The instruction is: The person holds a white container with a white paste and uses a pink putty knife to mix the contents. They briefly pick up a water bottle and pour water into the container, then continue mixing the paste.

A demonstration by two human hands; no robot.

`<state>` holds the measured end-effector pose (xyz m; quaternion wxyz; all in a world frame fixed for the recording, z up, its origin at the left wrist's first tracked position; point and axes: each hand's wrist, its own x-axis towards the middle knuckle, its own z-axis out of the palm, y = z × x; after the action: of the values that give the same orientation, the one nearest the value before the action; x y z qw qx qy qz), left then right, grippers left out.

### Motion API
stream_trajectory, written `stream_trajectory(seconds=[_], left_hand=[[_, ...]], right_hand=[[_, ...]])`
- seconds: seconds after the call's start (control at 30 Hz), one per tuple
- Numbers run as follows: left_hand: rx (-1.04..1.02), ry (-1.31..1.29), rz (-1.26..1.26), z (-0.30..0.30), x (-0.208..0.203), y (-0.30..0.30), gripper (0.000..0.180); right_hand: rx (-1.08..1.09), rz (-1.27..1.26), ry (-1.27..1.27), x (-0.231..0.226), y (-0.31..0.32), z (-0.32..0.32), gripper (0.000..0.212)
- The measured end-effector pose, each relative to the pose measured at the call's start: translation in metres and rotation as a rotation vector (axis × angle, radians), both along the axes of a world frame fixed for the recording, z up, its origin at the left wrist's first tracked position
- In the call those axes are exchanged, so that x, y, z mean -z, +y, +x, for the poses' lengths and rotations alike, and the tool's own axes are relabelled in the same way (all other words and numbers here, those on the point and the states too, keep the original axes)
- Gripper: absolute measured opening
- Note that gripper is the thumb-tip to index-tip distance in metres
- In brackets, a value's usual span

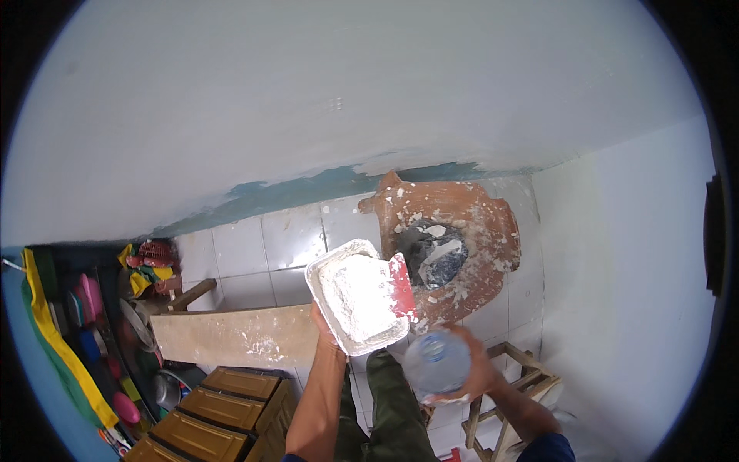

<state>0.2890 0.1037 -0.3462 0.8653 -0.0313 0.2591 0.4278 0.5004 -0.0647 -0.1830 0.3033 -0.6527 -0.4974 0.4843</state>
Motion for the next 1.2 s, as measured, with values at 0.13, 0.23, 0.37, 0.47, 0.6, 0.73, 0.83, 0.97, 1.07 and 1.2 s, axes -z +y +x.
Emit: stream_trajectory(seconds=[0.13, 0.23, 0.37, 0.47, 0.6, 0.73, 0.83, 0.97, 1.07, 1.2], left_hand=[[0.022, 0.042, 0.001, -0.011, -0.005, 0.003, 0.068], [0.023, 0.086, -0.021, -0.019, -0.011, 0.004, 0.068], [0.008, 0.09, -0.053, -0.027, -0.015, 0.006, 0.069], [0.005, 0.107, -0.056, -0.035, -0.013, 0.006, 0.07], [-0.008, 0.126, -0.063, -0.044, -0.006, 0.005, 0.071], [-0.014, 0.131, -0.08, -0.05, -0.002, 0.006, 0.072], [-0.017, 0.121, -0.099, -0.055, -0.002, 0.006, 0.073], [-0.019, 0.123, -0.094, -0.059, 0.001, 0.007, 0.073], [-0.021, 0.113, -0.08, -0.063, 0.009, 0.007, 0.072], [-0.032, 0.093, -0.069, -0.061, -0.001, 0.007, 0.071]], right_hand=[[-0.048, -0.178, 0.199, -0.005, 0.018, -0.042, 0.109], [-0.096, -0.146, 0.135, -0.002, 0.024, -0.057, 0.107], [-0.089, -0.181, 0.104, -0.003, 0.03, -0.071, 0.105], [-0.079, -0.226, 0.088, -0.007, 0.036, -0.077, 0.105], [-0.056, -0.217, 0.067, -0.007, 0.039, -0.082, 0.106], [-0.048, -0.239, 0.064, -0.001, 0.037, -0.085, 0.107], [-0.05, -0.261, 0.029, -0.006, 0.039, -0.088, 0.108], [-0.047, -0.288, 0.046, -0.004, 0.04, -0.091, 0.108], [-0.053, -0.282, 0.041, -0.004, 0.04, -0.092, 0.108], [-0.063, -0.29, 0.022, -0.004, 0.038, -0.094, 0.108]])
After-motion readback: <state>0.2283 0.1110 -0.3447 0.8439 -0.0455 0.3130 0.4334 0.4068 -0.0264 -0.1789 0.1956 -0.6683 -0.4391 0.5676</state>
